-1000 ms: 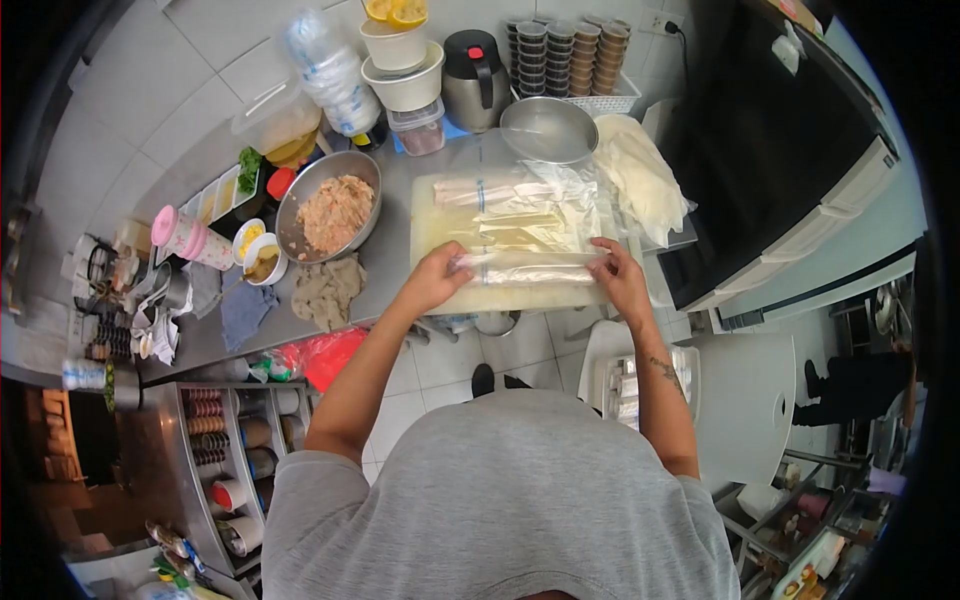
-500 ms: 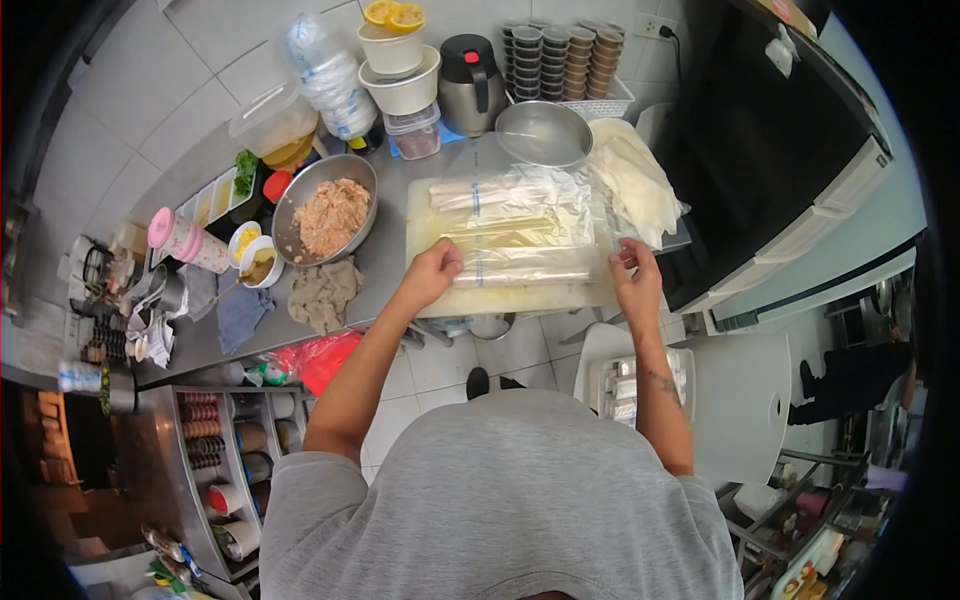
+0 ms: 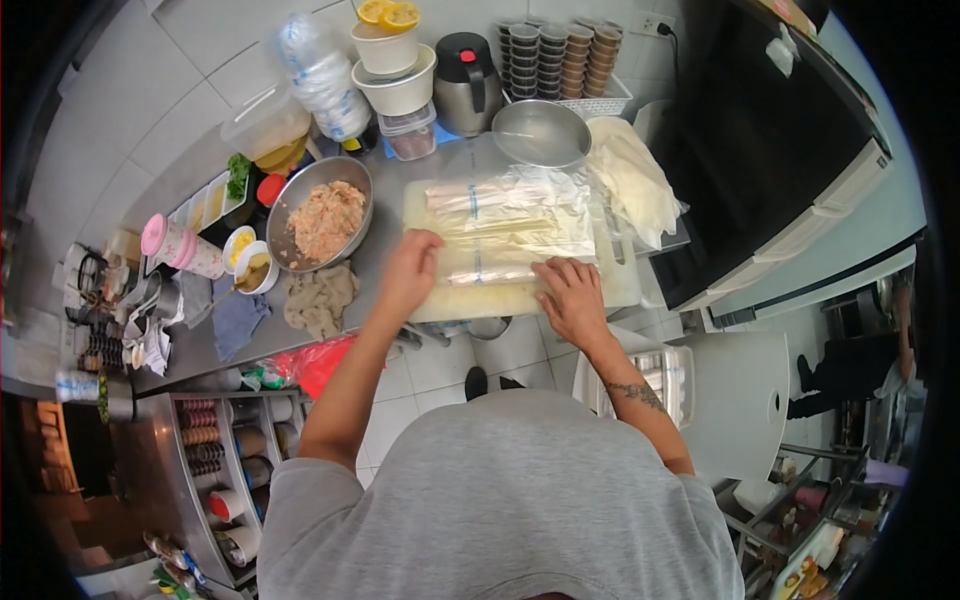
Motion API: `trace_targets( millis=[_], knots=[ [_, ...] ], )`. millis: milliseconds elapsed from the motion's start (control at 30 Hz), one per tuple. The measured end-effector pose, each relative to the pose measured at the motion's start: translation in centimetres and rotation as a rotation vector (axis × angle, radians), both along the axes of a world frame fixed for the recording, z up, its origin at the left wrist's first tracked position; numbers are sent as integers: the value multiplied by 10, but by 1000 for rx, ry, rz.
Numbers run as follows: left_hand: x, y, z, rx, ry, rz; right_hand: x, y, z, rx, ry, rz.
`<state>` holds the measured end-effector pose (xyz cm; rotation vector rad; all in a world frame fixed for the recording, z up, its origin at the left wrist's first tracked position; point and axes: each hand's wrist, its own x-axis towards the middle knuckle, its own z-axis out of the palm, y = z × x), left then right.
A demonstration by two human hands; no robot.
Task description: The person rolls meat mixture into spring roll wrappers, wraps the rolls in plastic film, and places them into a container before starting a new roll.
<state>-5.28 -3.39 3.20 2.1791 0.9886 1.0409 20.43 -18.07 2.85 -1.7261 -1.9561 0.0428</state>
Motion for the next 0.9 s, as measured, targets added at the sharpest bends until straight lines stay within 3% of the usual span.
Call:
trace_targets(
  millis=[100, 200, 300, 367, 433, 533, 633, 733, 833, 900],
  knots=[
    [15, -22, 10, 202, 324, -205, 0, 1, -1, -11, 14, -23],
    [19, -7, 8, 0, 400, -174, 4, 4, 2, -57, 38, -9],
    [24, 45, 14, 107, 291, -86, 6, 5, 10, -86, 44, 5],
    [34, 86, 14, 168, 267, 104, 8, 6, 7, -58, 44, 16],
    [44, 117, 18, 255, 451, 267, 8, 7, 7, -44, 69, 4],
    [46, 191, -30, -166, 286, 22, 4, 8, 15, -6, 139, -47],
    [51, 196, -3, -639, -68, -154, 7, 9, 16, 75, 186, -105],
    [46, 201, -3, -810, -44, -146, 15, 14, 14, 105, 174, -127],
    [46, 200, -19, -282, 425, -245, 17, 20, 15, 93, 157, -74],
    [47, 198, -21, -328, 421, -250, 14, 31, 19, 73, 161, -57]
  ],
)
